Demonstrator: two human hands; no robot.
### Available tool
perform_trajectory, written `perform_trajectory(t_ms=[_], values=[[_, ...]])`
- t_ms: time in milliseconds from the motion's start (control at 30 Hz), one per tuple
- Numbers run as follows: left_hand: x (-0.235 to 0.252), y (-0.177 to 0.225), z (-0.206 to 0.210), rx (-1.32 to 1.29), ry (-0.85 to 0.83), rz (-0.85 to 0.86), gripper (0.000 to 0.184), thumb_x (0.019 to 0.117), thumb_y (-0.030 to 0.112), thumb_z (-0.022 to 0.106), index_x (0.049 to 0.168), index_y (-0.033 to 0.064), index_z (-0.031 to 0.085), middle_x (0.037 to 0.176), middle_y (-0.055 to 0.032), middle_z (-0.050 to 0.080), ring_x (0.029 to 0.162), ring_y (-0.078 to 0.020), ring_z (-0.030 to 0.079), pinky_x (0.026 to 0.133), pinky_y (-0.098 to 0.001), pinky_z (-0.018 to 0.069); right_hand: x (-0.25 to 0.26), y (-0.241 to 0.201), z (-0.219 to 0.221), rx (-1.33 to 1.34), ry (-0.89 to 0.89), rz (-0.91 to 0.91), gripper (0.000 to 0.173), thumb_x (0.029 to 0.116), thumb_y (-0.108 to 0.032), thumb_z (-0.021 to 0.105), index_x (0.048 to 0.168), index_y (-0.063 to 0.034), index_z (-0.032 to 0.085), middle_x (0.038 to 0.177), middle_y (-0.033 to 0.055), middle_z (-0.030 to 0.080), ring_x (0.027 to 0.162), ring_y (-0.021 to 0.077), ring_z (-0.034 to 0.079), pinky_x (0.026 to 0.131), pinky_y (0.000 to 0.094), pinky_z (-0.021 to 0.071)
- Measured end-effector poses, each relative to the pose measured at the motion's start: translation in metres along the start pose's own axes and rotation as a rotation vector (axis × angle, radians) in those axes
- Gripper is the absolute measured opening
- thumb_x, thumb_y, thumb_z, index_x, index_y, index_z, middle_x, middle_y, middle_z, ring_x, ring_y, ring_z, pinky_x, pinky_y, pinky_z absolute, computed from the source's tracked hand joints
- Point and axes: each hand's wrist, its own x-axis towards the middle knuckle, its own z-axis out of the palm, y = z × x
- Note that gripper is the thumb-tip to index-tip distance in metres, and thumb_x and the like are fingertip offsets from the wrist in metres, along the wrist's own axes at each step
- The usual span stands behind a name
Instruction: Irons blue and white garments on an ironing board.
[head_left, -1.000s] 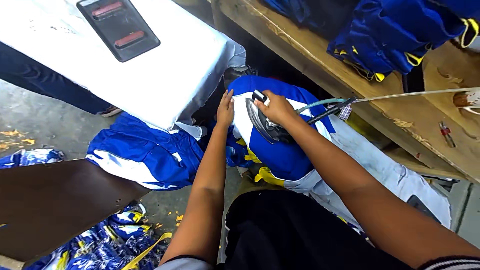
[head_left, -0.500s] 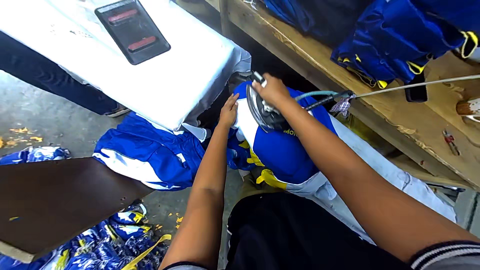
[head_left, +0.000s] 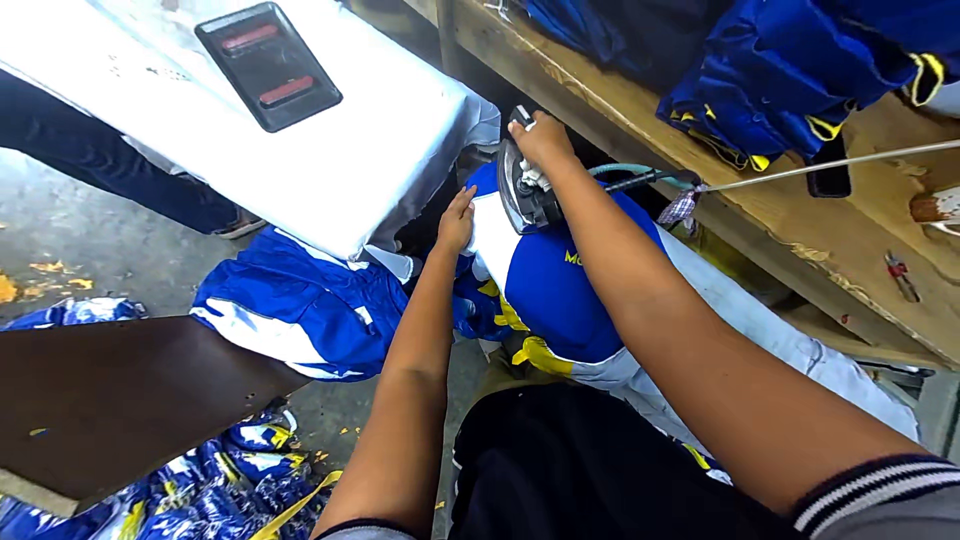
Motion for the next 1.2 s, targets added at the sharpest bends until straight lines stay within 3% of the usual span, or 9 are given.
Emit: perform_trajectory(t_ms=[200,367,500,867,967,1033,1100,1200], values=[[0.0,0.0,-0.003,-0.014,-0.025,-0.014,0.045,0.1124,0.015,0.033,0.155,0.0078,0.045,0.166,-0.0147,0.033,0.156,-0.0256,0.027,0.128,-0.0443,0.0194,-0.069,0.02,0.021,-0.138,-0.187,-0.179,0.057,0.1057,-0.049,0.053,0.145,-0.008,0.054,0.119,0.0243,0.069,0.112,0.0427,0.067,0.092,0.0636,0.0518],[0.002,0.0,-0.006,0.003,-0.042,-0.014,0.045,0.1124,0.015,0.032,0.155,0.0094,0.045,0.166,-0.014,0.033,0.156,-0.0252,0.027,0.128,-0.0446,0.0199,-0.126,0.06,0.02,-0.186,-0.279,-0.153,0.054,0.1066,-0.049,0.051,0.146,-0.0123,0.053,0.107,0.0235,0.071,0.1,0.0433,0.07,0.085,0.0638,0.0533],[0.003,-0.001,-0.006,0.053,-0.044,0.019,0.045,0.1121,0.015,0.032,0.155,0.0066,0.045,0.165,-0.0164,0.035,0.155,-0.0279,0.029,0.127,-0.0468,0.0206,-0.155,0.08,0.018,-0.196,-0.326,-0.131,0.053,0.1065,-0.047,0.053,0.149,-0.0153,0.052,0.108,0.023,0.072,0.101,0.043,0.07,0.086,0.0631,0.0532],[0.005,0.014,-0.013,0.139,-0.071,-0.032,0.045,0.1111,0.011,0.033,0.154,0.0053,0.045,0.163,-0.0157,0.038,0.154,-0.0279,0.032,0.127,-0.046,0.022,-0.151,0.058,0.029,-0.189,-0.348,-0.219,0.052,0.1063,-0.05,0.051,0.145,-0.0155,0.054,0.11,0.0208,0.072,0.104,0.0408,0.07,0.085,0.0616,0.0539],[-0.005,0.007,-0.009,0.09,0.083,0.033,0.045,0.1084,0.01,0.038,0.151,-0.0019,0.046,0.161,-0.0273,0.033,0.154,-0.0356,0.028,0.126,-0.0464,0.0219,-0.163,0.072,0.028,-0.202,-0.382,-0.261,0.052,0.1058,-0.05,0.053,0.145,-0.0154,0.054,0.109,0.0207,0.072,0.103,0.0412,0.07,0.085,0.062,0.054],[-0.024,-0.004,-0.005,0.008,0.259,0.041,0.046,0.1075,0.01,0.039,0.15,-0.0063,0.044,0.158,-0.029,0.037,0.15,-0.0358,0.035,0.124,-0.0438,0.0278,-0.172,0.088,0.024,-0.193,-0.396,-0.25,0.055,0.1057,-0.049,0.053,0.148,-0.0151,0.053,0.108,0.0213,0.073,0.102,0.0419,0.07,0.085,0.0629,0.0539],[-0.056,-0.025,0.0,-0.005,0.346,-0.05,0.047,0.1079,0.011,0.038,0.15,-0.0093,0.04,0.156,-0.0307,0.04,0.148,-0.0377,0.037,0.124,-0.0453,0.0285,-0.18,0.104,0.016,-0.175,-0.412,-0.217,0.056,0.1061,-0.049,0.053,0.15,-0.0147,0.051,0.109,0.0225,0.072,0.103,0.043,0.07,0.086,0.0642,0.0534],[-0.116,-0.076,0.015,0.103,0.164,-0.336,0.046,0.1092,0.014,0.041,0.148,-0.0108,0.042,0.151,-0.0345,0.043,0.144,-0.0448,0.041,0.12,-0.055,0.0327,-0.198,0.127,-0.014,-0.115,-0.401,-0.138,0.055,0.1055,-0.048,0.055,0.15,-0.0155,0.051,0.111,0.0239,0.072,0.104,0.0437,0.069,0.089,0.065,0.0524]])
